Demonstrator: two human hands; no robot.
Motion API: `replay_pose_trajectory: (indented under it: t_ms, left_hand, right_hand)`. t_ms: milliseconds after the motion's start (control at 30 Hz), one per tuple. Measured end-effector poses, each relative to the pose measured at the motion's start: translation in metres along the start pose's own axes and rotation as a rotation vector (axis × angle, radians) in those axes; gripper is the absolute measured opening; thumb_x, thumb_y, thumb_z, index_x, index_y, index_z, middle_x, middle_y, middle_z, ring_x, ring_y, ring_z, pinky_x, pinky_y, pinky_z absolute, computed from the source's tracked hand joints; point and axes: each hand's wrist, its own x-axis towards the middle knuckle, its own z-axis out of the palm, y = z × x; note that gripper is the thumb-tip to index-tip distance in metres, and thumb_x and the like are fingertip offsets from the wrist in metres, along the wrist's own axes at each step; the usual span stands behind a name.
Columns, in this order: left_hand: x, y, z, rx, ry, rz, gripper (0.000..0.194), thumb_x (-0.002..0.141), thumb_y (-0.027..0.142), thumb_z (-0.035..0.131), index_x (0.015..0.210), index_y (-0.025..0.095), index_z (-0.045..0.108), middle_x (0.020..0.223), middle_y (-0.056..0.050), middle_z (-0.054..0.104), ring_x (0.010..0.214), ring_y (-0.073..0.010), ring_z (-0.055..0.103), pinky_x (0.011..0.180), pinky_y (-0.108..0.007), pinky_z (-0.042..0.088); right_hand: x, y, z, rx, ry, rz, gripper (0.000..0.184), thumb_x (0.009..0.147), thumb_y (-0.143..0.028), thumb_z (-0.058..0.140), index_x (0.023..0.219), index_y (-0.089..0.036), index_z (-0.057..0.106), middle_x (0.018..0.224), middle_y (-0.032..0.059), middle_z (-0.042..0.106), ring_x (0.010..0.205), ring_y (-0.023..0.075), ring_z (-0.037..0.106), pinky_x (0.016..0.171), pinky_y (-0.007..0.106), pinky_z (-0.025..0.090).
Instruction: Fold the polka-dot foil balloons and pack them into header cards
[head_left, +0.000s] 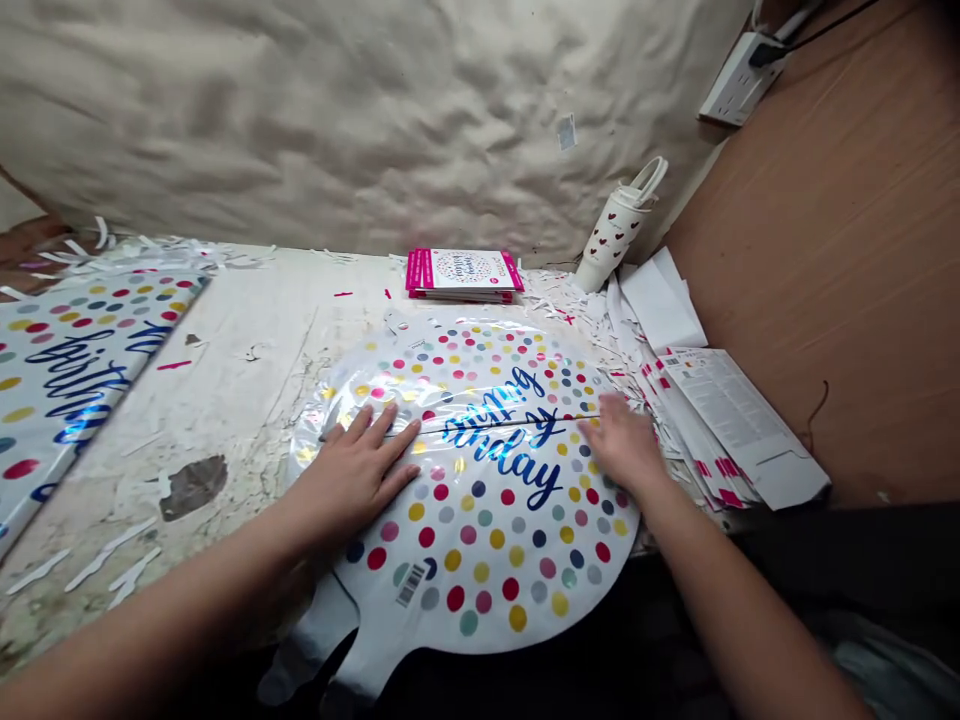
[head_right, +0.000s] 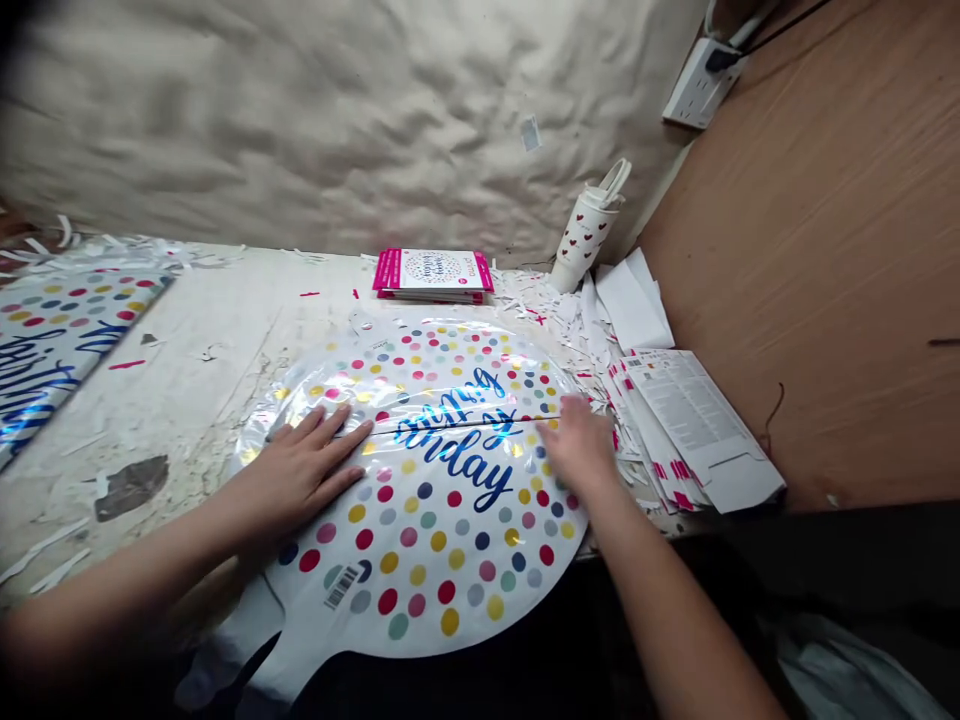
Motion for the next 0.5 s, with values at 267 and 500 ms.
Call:
replay_pose_trajectory:
  t_ms: [267,500]
  left_hand:
    - [0.036,0.078,0.005,-0.084,-0.037,-0.045,0.086,0.079,0.07,0.031,0.142,0.012,0.023,0.147,-0.02,0.018,0.133,-0.0441,0.011,0.101,-0.061,0.018]
    - [0.035,0.08,0.009,-0.144,-0.051,-0.048,0.084,0.072,0.077,0.034,0.141,0.029,0.025,0.149,-0.018,0.014,0.132,-0.0492,0.003,0.094,-0.071,0.009]
  right_hand:
    - [-0.011,0.002,0.003,0.098,0.033,0.039,0.072,0.078,-0.065,0.042,0.136,-0.022,0.039,0.134,0.0186,0.043,0.128,0.0384,0.033,0.102,0.057,0.022]
    - [0.033,-0.054,-0.038,0.407,0.166,0.062,0.062,0.094,-0.04,0.01,0.142,-0.011,-0.014,0.146,0.0155,0.024,0.134,0.022,0.027,0.102,0.041,0.033]
